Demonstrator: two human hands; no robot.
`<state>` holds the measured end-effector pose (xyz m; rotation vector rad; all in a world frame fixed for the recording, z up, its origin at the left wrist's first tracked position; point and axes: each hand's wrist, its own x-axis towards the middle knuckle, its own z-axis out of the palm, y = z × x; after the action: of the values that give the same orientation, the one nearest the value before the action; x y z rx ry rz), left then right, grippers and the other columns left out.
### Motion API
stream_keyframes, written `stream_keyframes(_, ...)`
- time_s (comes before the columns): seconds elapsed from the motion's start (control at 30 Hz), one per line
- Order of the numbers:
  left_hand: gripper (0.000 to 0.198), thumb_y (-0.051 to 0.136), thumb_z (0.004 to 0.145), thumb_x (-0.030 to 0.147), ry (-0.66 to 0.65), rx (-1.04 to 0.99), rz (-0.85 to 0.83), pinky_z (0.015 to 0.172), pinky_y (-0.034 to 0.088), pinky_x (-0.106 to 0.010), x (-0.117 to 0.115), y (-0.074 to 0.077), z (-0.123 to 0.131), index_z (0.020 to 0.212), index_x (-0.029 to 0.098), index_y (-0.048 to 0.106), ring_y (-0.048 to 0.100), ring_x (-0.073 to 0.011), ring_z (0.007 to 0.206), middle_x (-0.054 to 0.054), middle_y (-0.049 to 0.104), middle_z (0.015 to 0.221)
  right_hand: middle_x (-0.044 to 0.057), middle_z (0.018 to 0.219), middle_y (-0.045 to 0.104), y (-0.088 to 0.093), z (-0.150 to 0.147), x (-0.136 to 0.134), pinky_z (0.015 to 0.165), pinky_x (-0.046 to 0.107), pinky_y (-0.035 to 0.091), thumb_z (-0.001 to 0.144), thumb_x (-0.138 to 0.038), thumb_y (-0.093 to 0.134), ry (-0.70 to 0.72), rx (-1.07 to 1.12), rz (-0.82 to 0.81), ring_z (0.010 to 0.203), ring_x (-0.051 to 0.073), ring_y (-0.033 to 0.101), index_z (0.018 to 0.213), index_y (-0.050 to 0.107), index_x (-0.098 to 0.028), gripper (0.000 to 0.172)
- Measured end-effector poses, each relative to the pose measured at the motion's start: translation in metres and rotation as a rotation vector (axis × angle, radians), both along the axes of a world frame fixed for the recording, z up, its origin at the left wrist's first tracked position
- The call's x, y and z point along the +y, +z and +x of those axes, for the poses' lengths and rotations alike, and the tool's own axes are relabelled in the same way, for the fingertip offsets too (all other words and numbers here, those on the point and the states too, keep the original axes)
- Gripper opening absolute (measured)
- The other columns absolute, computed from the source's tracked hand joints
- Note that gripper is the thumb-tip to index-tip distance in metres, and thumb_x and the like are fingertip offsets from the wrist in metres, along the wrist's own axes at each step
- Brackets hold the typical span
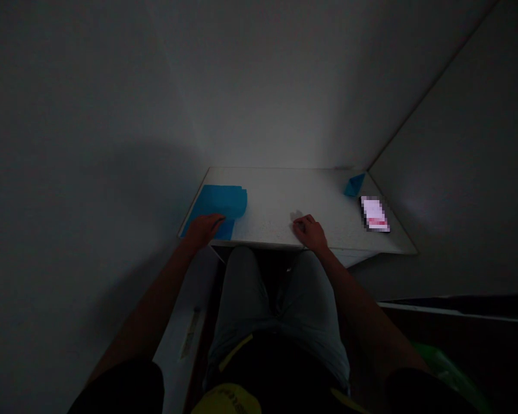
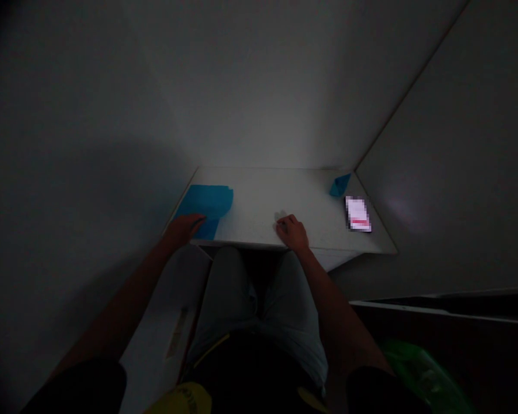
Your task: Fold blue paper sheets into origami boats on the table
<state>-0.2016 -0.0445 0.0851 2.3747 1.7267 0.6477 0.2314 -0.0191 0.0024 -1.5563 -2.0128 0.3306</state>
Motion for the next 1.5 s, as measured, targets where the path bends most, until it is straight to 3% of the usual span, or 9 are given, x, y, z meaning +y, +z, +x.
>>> stream_keyframes(0.17, 0.032, 0.058, 0.101, 0.053, -0.269, -0.086, 0.009, 0.095, 0.059, -0.040, 0.001, 0.075, 0.046, 0.106, 0.031, 0.080, 0.076, -0.0278, 0.095, -0.005, 0.081, 0.105, 0.014, 0.124, 0.069, 0.024, -0.003, 0.000, 0.093, 0.046, 0.059, 0.094, -0.052, 0.071, 0.054, 0.244, 0.051, 0.102, 0.029, 0.070, 0.126, 0.071, -0.023, 0.043)
stream_keyframes(0.33, 0.028, 0.066, 0.098, 0.052, -0.428, -0.297, -0.081, 0.094, 0.061, -0.037, 0.002, 0.122, 0.084, 0.101, 0.028, 0.080, 0.076, -0.0272, 0.101, -0.004, 0.077, 0.094, 0.015, 0.156, 0.059, 0.094, -0.017, -0.015, 0.122, 0.061, 0.039, 0.079, -0.067, 0.087, 0.243, 0.289, 0.183, 0.146, 0.039, 0.051, 0.152, 0.057, -0.028, 0.088)
stream_keyframes(0.5, 0.029, 0.055, 0.106, 0.042, -0.281, -0.616, 0.065, 0.089, 0.063, -0.038, 0.028, 0.149, 0.098, 0.100, 0.023, 0.077, 0.077, -0.0279, 0.102, -0.004, 0.071, 0.085, 0.006, 0.111, 0.079, 0.143, -0.018, -0.035, 0.097, 0.047, 0.059, 0.088, -0.070, 0.076, 0.412, 0.467, -0.026, 0.102, 0.030, 0.073, 0.107, 0.079, -0.026, 0.048)
stream_keyframes(0.7, 0.044, 0.068, 0.099, 0.051, -0.239, -0.554, 0.272, 0.107, 0.056, -0.044, 0.046, 0.181, 0.118, 0.132, 0.021, 0.067, 0.069, -0.0263, 0.122, -0.007, 0.071, 0.123, 0.004, 0.096, 0.080, 0.148, -0.002, -0.040, 0.077, 0.039, 0.062, 0.091, -0.072, 0.071, 0.181, 0.637, -0.115, 0.085, 0.026, 0.073, 0.105, 0.079, -0.022, 0.052)
stream_keyframes(0.8, 0.072, 0.076, 0.091, 0.063, -0.129, -0.658, 0.272, 0.106, 0.056, -0.043, 0.056, 0.147, 0.121, 0.147, 0.024, 0.055, 0.065, -0.0260, 0.128, -0.012, 0.065, 0.141, 0.008, 0.106, 0.082, 0.134, 0.009, -0.031, 0.083, 0.043, 0.063, 0.086, -0.077, 0.072, 0.038, 0.768, -0.108, 0.095, 0.030, 0.075, 0.111, 0.078, -0.020, 0.062)
stream_keyframes(0.97, 0.082, 0.062, 0.089, 0.083, -0.205, -0.953, -0.362, 0.092, 0.061, -0.044, 0.058, 0.035, 0.134, 0.145, 0.023, 0.058, 0.070, -0.0303, 0.117, -0.017, 0.068, 0.136, 0.010, 0.109, 0.082, 0.089, 0.026, -0.014, 0.090, 0.046, 0.063, 0.081, -0.081, 0.073, -0.068, 0.891, -0.203, 0.102, 0.033, 0.076, 0.113, 0.075, -0.020, 0.070)
stream_keyframes(1.1, 0.103, 0.084, 0.070, 0.081, -0.266, -1.084, -0.605, 0.096, 0.059, -0.046, 0.045, -0.030, 0.159, 0.152, 0.024, 0.056, 0.070, -0.0339, 0.119, -0.018, 0.064, 0.146, 0.010, 0.113, 0.083, 0.050, 0.034, -0.006, 0.095, 0.048, 0.062, 0.078, -0.080, 0.074, -0.115, 0.915, -0.280, 0.107, 0.034, 0.076, 0.116, 0.074, -0.021, 0.070)
stream_keyframes(1.23, 0.118, 0.080, 0.066, 0.089, -0.350, -1.232, -0.674, 0.103, 0.057, -0.050, 0.043, -0.060, 0.175, 0.158, 0.021, 0.051, 0.068, -0.0366, 0.124, -0.019, 0.071, 0.136, 0.011, 0.117, 0.082, 0.024, 0.039, -0.003, 0.099, 0.052, 0.061, 0.079, -0.079, 0.073, -0.139, 0.871, -0.316, 0.110, 0.035, 0.076, 0.118, 0.074, -0.020, 0.070)
stream_keyframes(1.5, 0.097, 0.091, 0.069, 0.068, -0.253, -1.259, -0.648, 0.110, 0.053, -0.048, 0.049, -0.083, 0.166, 0.149, 0.023, 0.060, 0.063, -0.0377, 0.135, -0.018, 0.069, 0.143, 0.013, 0.123, 0.081, 0.010, 0.046, -0.002, 0.103, 0.056, 0.060, 0.080, -0.072, 0.076, -0.132, 0.913, -0.370, 0.112, 0.036, 0.076, 0.122, 0.073, -0.021, 0.067)
